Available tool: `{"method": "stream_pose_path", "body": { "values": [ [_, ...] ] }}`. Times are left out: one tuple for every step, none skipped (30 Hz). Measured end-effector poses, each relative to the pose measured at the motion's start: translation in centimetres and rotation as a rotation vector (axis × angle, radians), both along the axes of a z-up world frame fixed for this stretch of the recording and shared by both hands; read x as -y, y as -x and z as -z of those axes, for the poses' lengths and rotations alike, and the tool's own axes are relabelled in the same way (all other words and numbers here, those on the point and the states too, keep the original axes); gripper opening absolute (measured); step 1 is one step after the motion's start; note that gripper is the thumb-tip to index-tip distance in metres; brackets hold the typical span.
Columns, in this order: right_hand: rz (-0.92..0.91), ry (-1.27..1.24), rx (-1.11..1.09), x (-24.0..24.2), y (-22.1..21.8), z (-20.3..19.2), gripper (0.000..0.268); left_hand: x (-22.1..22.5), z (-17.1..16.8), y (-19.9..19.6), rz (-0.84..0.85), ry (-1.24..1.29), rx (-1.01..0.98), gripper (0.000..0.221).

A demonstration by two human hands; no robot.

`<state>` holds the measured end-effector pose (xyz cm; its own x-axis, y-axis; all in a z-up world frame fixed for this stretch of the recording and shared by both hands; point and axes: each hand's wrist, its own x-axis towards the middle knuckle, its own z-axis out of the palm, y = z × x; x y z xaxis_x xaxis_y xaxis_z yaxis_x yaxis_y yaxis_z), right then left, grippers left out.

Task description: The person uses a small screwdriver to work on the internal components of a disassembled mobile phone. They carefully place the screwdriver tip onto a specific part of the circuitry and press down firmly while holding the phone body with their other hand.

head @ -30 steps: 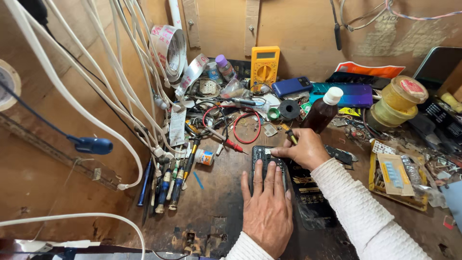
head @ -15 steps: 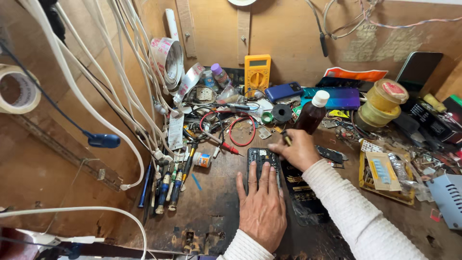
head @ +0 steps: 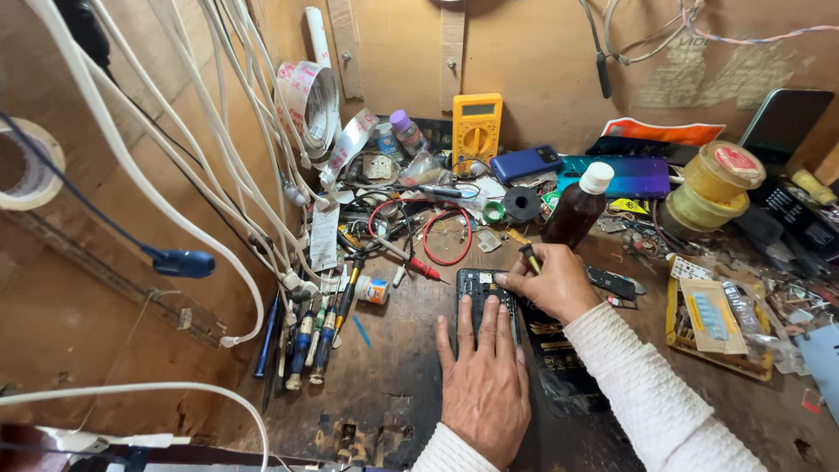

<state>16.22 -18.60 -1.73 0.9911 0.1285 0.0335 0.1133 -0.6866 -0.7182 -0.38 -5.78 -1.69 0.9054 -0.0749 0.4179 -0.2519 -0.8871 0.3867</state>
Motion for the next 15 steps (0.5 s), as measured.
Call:
{"method": "stream_pose_path", "body": {
  "values": [
    [0.003, 0.003, -0.001, 0.0, -0.1, 0.0, 0.034, 0.1, -0.1, -0.1, -0.001, 0.01, 0.0, 0.059],
    [0.005, 0.008, -0.005, 0.0, -0.1, 0.0, 0.034, 0.2, -0.1, -0.1, -0.002, 0.022, -0.003, 0.06],
    [0.004, 0.017, 0.001, 0.1, 0.0, 0.0, 0.034, 0.3, -0.1, -0.1, -0.003, 0.034, -0.006, 0.062],
    [0.002, 0.026, 0.008, 0.1, 0.1, 0.1, 0.035, 0.2, -0.2, -0.1, 0.024, 0.065, -0.042, 0.062],
    [-0.001, 0.035, 0.014, 0.1, 0.2, 0.2, 0.035, 0.0, -0.3, -0.1, 0.05, 0.095, -0.077, 0.062],
    [-0.005, 0.043, 0.023, 0.0, 0.2, 0.2, 0.036, -0.3, -0.5, -0.2, 0.075, 0.123, -0.111, 0.062],
    [-0.01, 0.05, 0.032, -0.1, 0.2, 0.1, 0.037, -0.8, -0.7, -0.1, 0.054, 0.111, -0.068, 0.063],
    [-0.01, 0.059, 0.04, 0.0, 0.1, 0.1, 0.038, -1.3, -0.8, -0.1, 0.036, 0.1, -0.026, 0.065],
    [-0.012, 0.051, 0.033, 0.1, 0.1, 0.1, 0.038, -1.8, -0.9, -0.1, 0.018, 0.089, 0.017, 0.066],
    [-0.013, 0.045, 0.024, 0.2, 0.0, 0.1, 0.037, -2.4, -1.0, -0.1, 0.02, 0.112, 0.006, 0.064],
    [-0.014, 0.038, 0.016, 0.3, 0.1, 0.1, 0.037, -3.0, -1.0, -0.3, 0.021, 0.135, -0.006, 0.063],
    [-0.034, 0.042, 0.043, 0.3, 0.1, 0.1, 0.037, -3.7, -1.0, -0.3, 0.019, 0.157, -0.022, 0.063],
    [-0.054, 0.047, 0.071, 0.3, 0.1, 0.2, 0.037, -4.2, -0.9, -0.5, 0.032, 0.112, -0.022, 0.064],
    [-0.069, 0.052, 0.099, 0.3, 0.1, 0.2, 0.038, -4.7, -0.9, -0.8, 0.049, 0.068, -0.02, 0.065],
    [-0.062, 0.051, 0.072, 0.4, 0.1, 0.3, 0.037, -5.0, -0.9, -1.1, 0.067, 0.024, -0.019, 0.066]
  ]
}}
